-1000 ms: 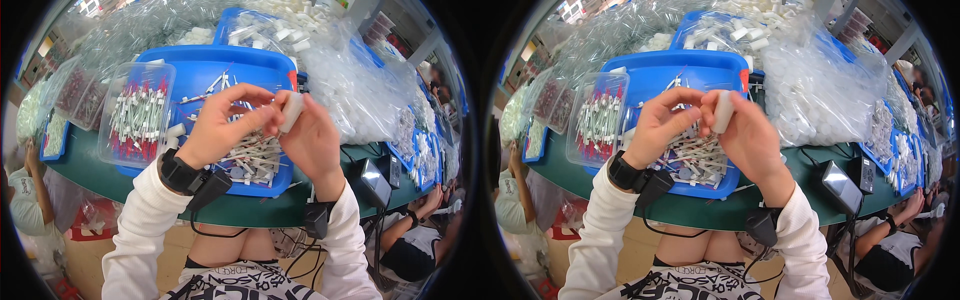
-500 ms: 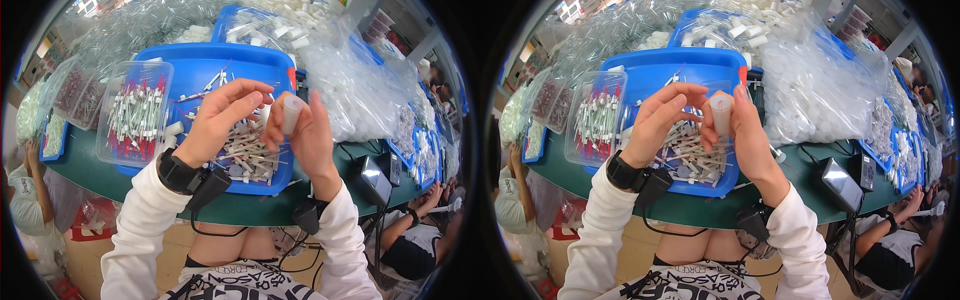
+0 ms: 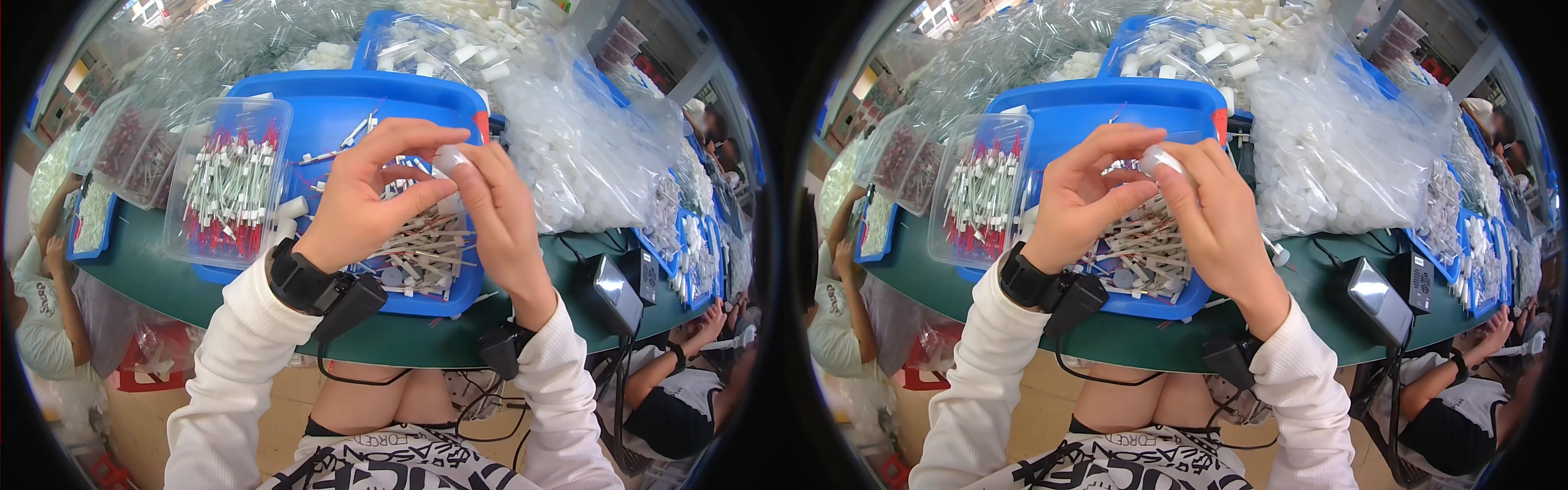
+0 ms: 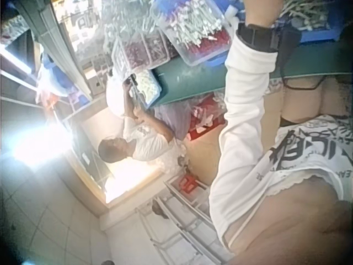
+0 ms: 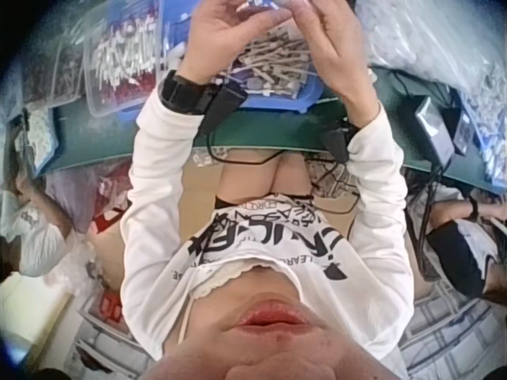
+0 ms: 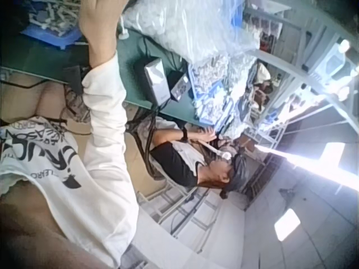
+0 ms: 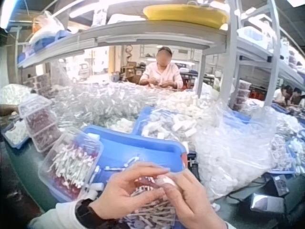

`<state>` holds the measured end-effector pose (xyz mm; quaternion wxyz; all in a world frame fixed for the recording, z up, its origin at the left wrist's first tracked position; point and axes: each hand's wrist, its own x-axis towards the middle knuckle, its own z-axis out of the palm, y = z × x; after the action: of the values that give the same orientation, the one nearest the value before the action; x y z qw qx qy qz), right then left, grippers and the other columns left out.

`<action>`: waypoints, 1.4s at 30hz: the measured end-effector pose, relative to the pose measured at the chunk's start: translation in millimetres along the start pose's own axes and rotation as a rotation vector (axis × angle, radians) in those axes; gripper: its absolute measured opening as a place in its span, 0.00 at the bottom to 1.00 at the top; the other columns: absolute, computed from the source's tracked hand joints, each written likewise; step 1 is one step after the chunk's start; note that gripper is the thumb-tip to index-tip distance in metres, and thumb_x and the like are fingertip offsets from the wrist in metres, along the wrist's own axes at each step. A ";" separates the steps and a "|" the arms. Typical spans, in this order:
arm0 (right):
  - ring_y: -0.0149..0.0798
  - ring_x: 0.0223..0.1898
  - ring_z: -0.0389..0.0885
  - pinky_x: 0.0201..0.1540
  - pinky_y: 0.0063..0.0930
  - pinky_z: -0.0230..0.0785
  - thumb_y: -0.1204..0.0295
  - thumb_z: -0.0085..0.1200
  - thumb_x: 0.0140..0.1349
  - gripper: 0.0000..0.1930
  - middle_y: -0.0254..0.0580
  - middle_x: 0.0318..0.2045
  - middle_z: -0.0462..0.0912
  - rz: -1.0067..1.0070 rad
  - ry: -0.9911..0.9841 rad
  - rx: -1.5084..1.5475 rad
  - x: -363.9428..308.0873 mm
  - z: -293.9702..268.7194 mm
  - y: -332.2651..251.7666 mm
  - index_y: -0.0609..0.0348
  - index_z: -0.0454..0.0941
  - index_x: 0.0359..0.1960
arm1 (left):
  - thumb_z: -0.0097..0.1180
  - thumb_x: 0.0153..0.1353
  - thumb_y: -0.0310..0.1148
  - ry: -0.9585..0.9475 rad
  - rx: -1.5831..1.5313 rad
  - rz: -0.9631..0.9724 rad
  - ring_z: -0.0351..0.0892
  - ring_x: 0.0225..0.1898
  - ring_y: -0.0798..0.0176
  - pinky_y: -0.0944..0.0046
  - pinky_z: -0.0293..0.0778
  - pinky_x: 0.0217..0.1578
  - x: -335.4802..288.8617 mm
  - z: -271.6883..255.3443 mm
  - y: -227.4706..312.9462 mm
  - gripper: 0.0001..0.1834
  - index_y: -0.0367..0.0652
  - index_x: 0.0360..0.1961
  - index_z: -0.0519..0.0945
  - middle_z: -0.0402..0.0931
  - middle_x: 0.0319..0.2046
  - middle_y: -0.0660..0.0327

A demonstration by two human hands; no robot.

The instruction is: The person assembles small white cylindrical plastic components by inserting thin rods into them. They pick up the parts from blue trays, fit them together by hand, and place the assembled units into a clear plastic bag on the floor. The process is repetitive and involves handling multiple small parts.

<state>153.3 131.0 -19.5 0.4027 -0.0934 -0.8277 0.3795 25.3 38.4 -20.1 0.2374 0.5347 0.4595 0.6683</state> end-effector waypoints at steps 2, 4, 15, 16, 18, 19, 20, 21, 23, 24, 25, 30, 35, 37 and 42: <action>0.38 0.29 0.72 0.32 0.25 0.64 0.74 0.51 0.56 0.10 0.42 0.28 0.72 -0.043 0.042 -0.057 0.9 -2.0 -3.5 0.62 0.73 0.40 | 0.56 0.50 0.19 0.012 -0.066 -0.031 0.71 0.45 0.66 0.67 0.70 0.43 -0.5 -0.9 4.1 0.20 0.36 0.46 0.72 0.72 0.43 0.58; 0.36 0.31 0.74 0.33 0.23 0.65 0.76 0.53 0.54 0.11 0.42 0.30 0.73 -0.129 0.089 -0.107 3.1 -2.4 1.2 0.61 0.73 0.40 | 0.56 0.49 0.18 0.027 -0.126 -0.054 0.71 0.44 0.65 0.67 0.70 0.43 0.1 -0.4 5.3 0.19 0.34 0.46 0.72 0.73 0.42 0.57; 0.43 0.37 0.80 0.42 0.31 0.72 0.75 0.47 0.59 0.10 0.49 0.35 0.77 0.343 0.144 0.931 7.1 -13.1 4.1 0.66 0.68 0.41 | 0.59 0.46 0.17 0.195 -0.130 -0.006 0.75 0.37 0.66 0.68 0.73 0.41 1.7 -4.6 6.8 0.13 0.32 0.36 0.75 0.76 0.36 0.56; 0.44 0.38 0.80 0.42 0.31 0.73 0.75 0.47 0.60 0.10 0.50 0.36 0.77 0.335 0.148 0.880 6.1 -12.5 6.3 0.66 0.68 0.41 | 0.59 0.46 0.16 0.215 -0.133 0.008 0.76 0.37 0.66 0.68 0.73 0.41 1.5 -3.9 8.0 0.13 0.31 0.36 0.75 0.76 0.36 0.55; 0.44 0.37 0.80 0.42 0.31 0.73 0.76 0.46 0.59 0.10 0.50 0.36 0.77 0.341 0.171 0.966 5.9 -11.8 4.4 0.68 0.68 0.40 | 0.59 0.46 0.15 0.258 -0.136 0.035 0.76 0.37 0.65 0.68 0.73 0.41 1.3 -3.1 10.0 0.13 0.31 0.35 0.75 0.76 0.36 0.54; 0.44 0.37 0.80 0.41 0.31 0.74 0.76 0.46 0.59 0.09 0.50 0.35 0.78 0.344 0.182 1.011 5.6 -11.1 3.9 0.68 0.69 0.40 | 0.59 0.45 0.15 0.248 -0.120 0.060 0.76 0.37 0.65 0.68 0.73 0.41 1.0 -3.7 9.5 0.12 0.31 0.34 0.76 0.76 0.36 0.53; 0.44 0.37 0.80 0.41 0.31 0.74 0.76 0.47 0.59 0.09 0.50 0.35 0.78 0.330 0.172 0.947 4.9 -10.6 4.2 0.69 0.69 0.39 | 0.59 0.45 0.15 0.237 -0.104 0.085 0.76 0.38 0.64 0.67 0.73 0.42 0.6 -4.6 8.9 0.12 0.31 0.34 0.76 0.76 0.36 0.52; 0.44 0.37 0.80 0.41 0.32 0.74 0.76 0.47 0.59 0.08 0.50 0.34 0.78 0.316 0.163 0.882 3.9 -10.7 4.0 0.69 0.70 0.38 | 0.58 0.45 0.14 0.226 -0.089 0.110 0.75 0.38 0.64 0.66 0.73 0.42 0.4 -5.4 8.5 0.11 0.31 0.33 0.76 0.75 0.37 0.51; 0.43 0.37 0.80 0.41 0.32 0.74 0.77 0.47 0.59 0.07 0.50 0.33 0.78 0.307 0.143 0.787 4.1 -11.9 4.1 0.69 0.71 0.36 | 0.57 0.47 0.14 0.165 -0.013 0.187 0.74 0.39 0.65 0.69 0.73 0.38 -0.1 -9.0 6.2 0.11 0.32 0.34 0.75 0.74 0.38 0.51; 0.43 0.36 0.80 0.41 0.31 0.74 0.77 0.47 0.58 0.07 0.50 0.33 0.78 0.314 0.133 0.757 4.4 -13.5 4.3 0.69 0.72 0.35 | 0.56 0.47 0.14 0.134 0.024 0.225 0.74 0.39 0.65 0.70 0.73 0.35 -0.3 -10.4 4.8 0.11 0.32 0.34 0.74 0.74 0.39 0.50; 0.43 0.36 0.80 0.41 0.31 0.74 0.77 0.48 0.58 0.07 0.49 0.33 0.79 0.321 0.123 0.726 4.5 -14.8 4.6 0.69 0.72 0.35 | 0.56 0.47 0.14 0.127 0.009 0.220 0.74 0.39 0.66 0.71 0.73 0.35 -0.2 -11.0 4.0 0.11 0.33 0.34 0.74 0.74 0.40 0.50; 0.38 0.31 0.78 0.37 0.31 0.72 0.66 0.40 0.61 0.14 0.47 0.29 0.78 0.285 -0.054 0.787 6.6 -24.0 14.1 0.67 0.71 0.31 | 0.57 0.46 0.14 0.129 -0.212 0.111 0.74 0.41 0.62 0.64 0.71 0.44 1.5 -9.2 7.2 0.13 0.31 0.36 0.74 0.74 0.38 0.51; 0.27 0.20 0.71 0.22 0.17 0.60 0.53 0.31 0.64 0.25 0.35 0.20 0.76 0.530 -0.261 0.705 4.7 -25.3 11.2 0.61 0.73 0.25 | 0.58 0.45 0.20 -0.142 -0.270 0.041 0.73 0.43 0.64 0.64 0.68 0.46 3.3 -11.9 0.4 0.17 0.33 0.39 0.73 0.73 0.39 0.54; 0.27 0.19 0.71 0.23 0.18 0.61 0.53 0.31 0.64 0.25 0.35 0.19 0.75 0.646 -0.492 0.682 6.8 -23.0 -8.8 0.61 0.73 0.25 | 0.58 0.46 0.23 -0.169 -0.200 0.046 0.72 0.44 0.64 0.64 0.66 0.47 1.8 -11.2 2.7 0.18 0.35 0.41 0.73 0.74 0.39 0.57; 0.35 0.16 0.71 0.23 0.22 0.64 0.54 0.32 0.63 0.23 0.43 0.16 0.73 0.761 -0.531 0.946 3.6 -17.7 -15.9 0.63 0.71 0.27 | 0.58 0.46 0.23 -0.157 -0.058 0.093 0.71 0.46 0.64 0.62 0.63 0.50 4.8 -9.6 2.8 0.19 0.34 0.43 0.73 0.74 0.43 0.56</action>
<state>166.4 131.4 0.7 0.0204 -0.0955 -0.5524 0.8279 15.3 37.5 -15.4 0.2567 0.5992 0.3948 0.6474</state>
